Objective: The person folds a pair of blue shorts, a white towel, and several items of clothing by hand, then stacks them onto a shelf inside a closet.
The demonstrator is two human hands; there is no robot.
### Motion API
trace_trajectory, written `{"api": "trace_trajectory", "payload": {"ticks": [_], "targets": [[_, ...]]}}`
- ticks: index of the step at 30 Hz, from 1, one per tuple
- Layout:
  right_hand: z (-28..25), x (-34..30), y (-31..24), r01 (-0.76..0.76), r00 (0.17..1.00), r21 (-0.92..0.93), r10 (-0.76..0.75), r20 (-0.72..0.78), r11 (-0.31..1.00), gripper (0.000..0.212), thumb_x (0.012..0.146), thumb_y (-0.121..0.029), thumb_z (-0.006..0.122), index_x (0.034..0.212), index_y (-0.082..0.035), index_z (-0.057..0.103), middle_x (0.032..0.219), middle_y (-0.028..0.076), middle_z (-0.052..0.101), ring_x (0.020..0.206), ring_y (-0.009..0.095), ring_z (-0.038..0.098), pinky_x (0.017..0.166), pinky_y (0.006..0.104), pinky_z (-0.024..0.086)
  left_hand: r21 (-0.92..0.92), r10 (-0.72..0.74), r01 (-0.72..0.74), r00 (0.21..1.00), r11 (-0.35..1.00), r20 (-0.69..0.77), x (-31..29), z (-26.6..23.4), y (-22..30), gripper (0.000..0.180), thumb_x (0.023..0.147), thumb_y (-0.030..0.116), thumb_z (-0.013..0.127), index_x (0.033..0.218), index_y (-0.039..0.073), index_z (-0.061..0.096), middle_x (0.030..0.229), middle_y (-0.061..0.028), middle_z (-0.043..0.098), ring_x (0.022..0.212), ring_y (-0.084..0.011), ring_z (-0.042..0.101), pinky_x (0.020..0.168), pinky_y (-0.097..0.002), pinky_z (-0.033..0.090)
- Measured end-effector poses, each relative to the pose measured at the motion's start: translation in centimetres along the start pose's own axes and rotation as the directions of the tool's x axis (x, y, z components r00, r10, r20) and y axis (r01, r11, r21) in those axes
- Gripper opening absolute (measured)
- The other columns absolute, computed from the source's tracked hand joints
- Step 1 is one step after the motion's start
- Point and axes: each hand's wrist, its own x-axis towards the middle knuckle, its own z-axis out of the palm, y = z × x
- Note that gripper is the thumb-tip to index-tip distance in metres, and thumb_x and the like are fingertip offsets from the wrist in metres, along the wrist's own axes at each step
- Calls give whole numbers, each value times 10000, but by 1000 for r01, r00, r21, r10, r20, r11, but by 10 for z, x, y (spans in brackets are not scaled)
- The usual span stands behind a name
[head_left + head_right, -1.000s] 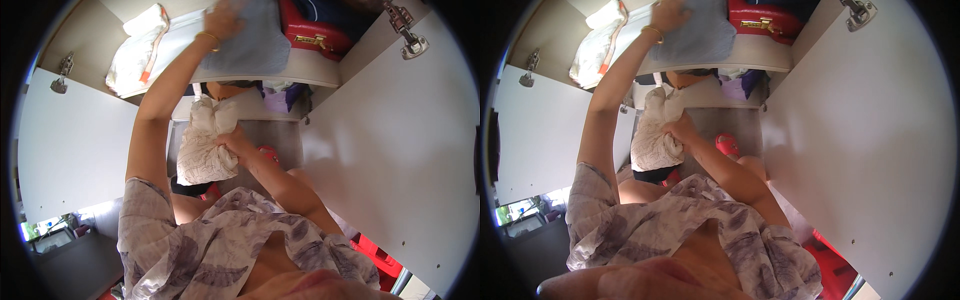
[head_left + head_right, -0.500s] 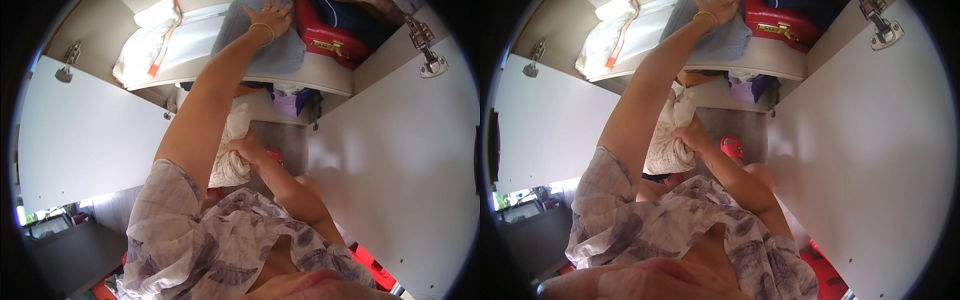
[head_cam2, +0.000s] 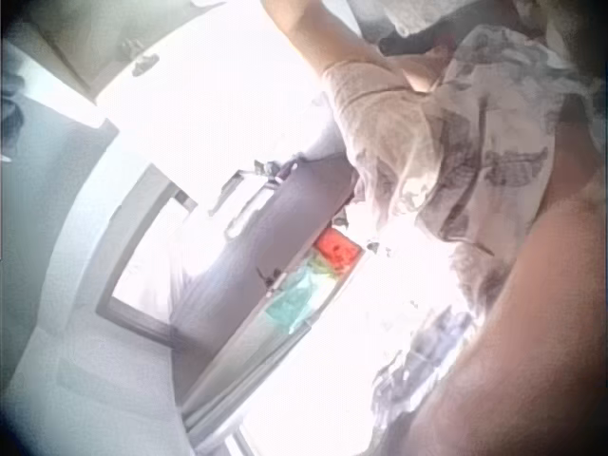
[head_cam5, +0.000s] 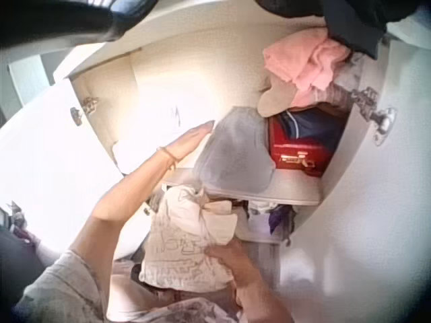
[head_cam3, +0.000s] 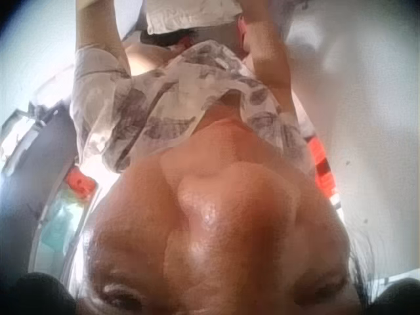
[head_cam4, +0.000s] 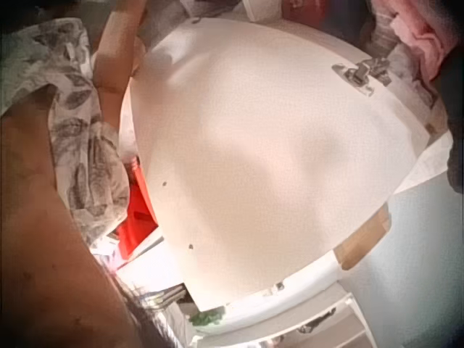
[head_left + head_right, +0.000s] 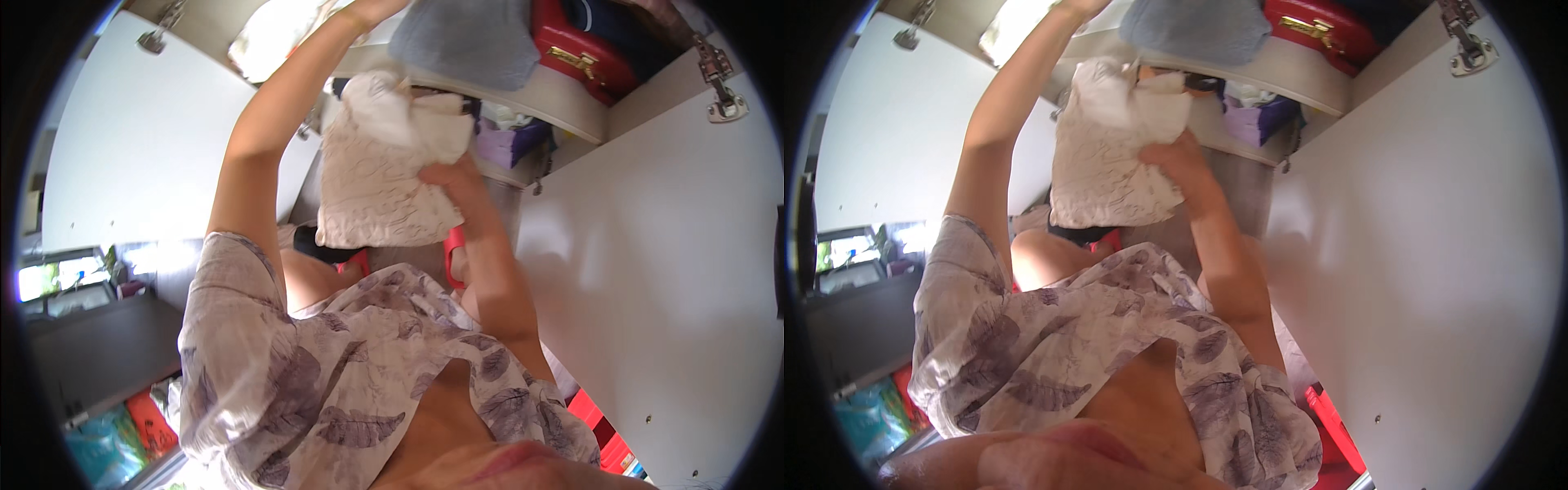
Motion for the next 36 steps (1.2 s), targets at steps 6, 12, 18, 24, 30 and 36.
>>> {"api": "trace_trajectory", "payload": {"ticks": [6, 12, 18, 24, 30, 36], "targets": [[2, -2, 1, 63, 997, 64, -66, 36, 996, 578, 618, 51, 605, 1187, -7, 519, 1065, 72, 607, 941, 187, 597, 805, 296, 467, -417, -631, 575, 775, 704, 3, -220, -19, 41, 906, 814, 705, 349, 1430, 73, 146, 1464, -174, 190, 1347, -303, 200, 1049, -495, 218], [2, -3, 1, 54, 997, 71, -58, 59, 996, 609, 615, 59, 603, 1213, 4, 504, 1098, 96, 604, 978, 200, 594, 846, 310, 460, -862, -594, 431, 778, 266, 205, -278, 44, 70, 838, 857, 651, 334, 1366, -11, 276, 1385, -156, 362, 1265, -255, 378, 1038, -382, 314], [-8, 7, 8, 69, 986, 95, -82, 143, 993, 606, 620, 12, 603, 1217, 26, 495, 1103, 107, 601, 980, 210, 594, 872, 320, 445, -850, -504, 505, 779, 149, 374, -258, 38, 87, 652, 789, 302, 642, 1289, -25, 382, 1205, -142, 534, 1135, -246, 503, 974, -385, 401], [-18, 23, 5, 194, 957, 551, -280, 76, 812, 605, 799, -214, 538, 1356, -98, 333, 1255, 101, 507, 1144, 227, 497, 958, 407, 395, -938, -558, 275, 822, 211, 115, -187, 0, 76, 179, 759, 129, 617, 899, 17, 616, 825, -77, 640, 767, -159, 618, 713, -299, 512], [-22, 28, 9, 93, 970, 639, -214, 113, 763, 428, 893, -302, 375, 1317, -241, 366, 1331, 170, 430, 1169, 349, 468, 896, 506, 426, -984, -222, 176, 961, 40, 163, -51, -32, 59, 330, 786, 237, 571, 1004, -8, 602, 938, -126, 645, 846, -241, 629, 763, -345, 512], [-27, 47, 14, 98, 995, 598, -75, -63, 795, 442, 879, -217, 419, 1310, -166, 336, 1255, 184, 503, 1031, 315, 562, 780, 427, 489, -442, -389, 265, 895, 857, -217, 57, 64, -34, 484, 644, 329, 709, 921, -59, 622, 902, -146, 647, 741, -215, 623, 667, -290, 508]]}}
